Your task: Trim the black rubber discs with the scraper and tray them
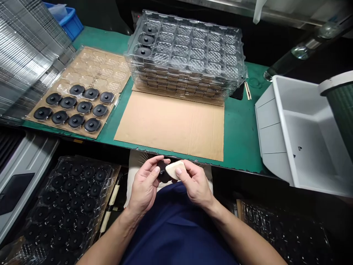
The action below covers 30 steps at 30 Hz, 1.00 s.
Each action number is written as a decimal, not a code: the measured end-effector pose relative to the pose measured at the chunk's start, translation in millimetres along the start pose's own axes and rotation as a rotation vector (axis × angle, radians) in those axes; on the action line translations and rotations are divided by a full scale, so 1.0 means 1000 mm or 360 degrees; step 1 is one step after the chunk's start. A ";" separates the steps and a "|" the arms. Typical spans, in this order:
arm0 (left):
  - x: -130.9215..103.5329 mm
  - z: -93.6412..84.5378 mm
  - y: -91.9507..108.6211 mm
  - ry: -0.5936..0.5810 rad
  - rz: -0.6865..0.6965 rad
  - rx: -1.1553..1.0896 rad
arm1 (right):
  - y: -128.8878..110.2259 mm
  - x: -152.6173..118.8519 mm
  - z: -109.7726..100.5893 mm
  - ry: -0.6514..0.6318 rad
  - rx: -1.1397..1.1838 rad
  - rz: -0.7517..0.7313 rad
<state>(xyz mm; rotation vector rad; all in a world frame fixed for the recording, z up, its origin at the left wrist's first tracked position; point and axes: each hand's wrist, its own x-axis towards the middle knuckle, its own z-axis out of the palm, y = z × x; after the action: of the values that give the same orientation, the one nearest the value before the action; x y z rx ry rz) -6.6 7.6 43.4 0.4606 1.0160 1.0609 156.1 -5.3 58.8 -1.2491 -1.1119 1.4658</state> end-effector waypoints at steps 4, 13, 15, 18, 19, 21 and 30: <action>-0.004 0.002 -0.005 -0.0043 0.0084 0.0110 | 0.003 0.001 -0.003 0.0187 0.0035 0.0049; -0.001 0.019 -0.021 -0.0143 0.0257 0.0606 | 0.010 -0.002 -0.011 0.0263 0.0288 0.0146; 0.002 0.027 -0.024 -0.0048 0.0319 0.0712 | 0.012 -0.005 -0.013 0.0273 0.0295 0.0114; 0.004 0.036 -0.026 0.0048 0.0435 0.0919 | 0.015 -0.009 -0.016 0.0291 0.0391 0.0156; 0.005 0.038 -0.026 0.0061 0.0471 0.0974 | 0.016 -0.011 -0.017 0.0299 0.0434 0.0181; 0.007 0.040 -0.027 0.0067 0.0487 0.1011 | 0.018 -0.012 -0.019 0.0321 0.0515 0.0220; 0.005 0.044 -0.035 -0.0043 -0.0083 0.0457 | 0.026 -0.005 -0.031 0.0452 0.0907 0.0330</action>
<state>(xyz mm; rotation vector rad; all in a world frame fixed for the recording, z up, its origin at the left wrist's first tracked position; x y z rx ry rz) 49.3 2.2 36.4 0.6760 1.1557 0.8631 185.8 -13.3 31.3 -1.1296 -0.3418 1.5510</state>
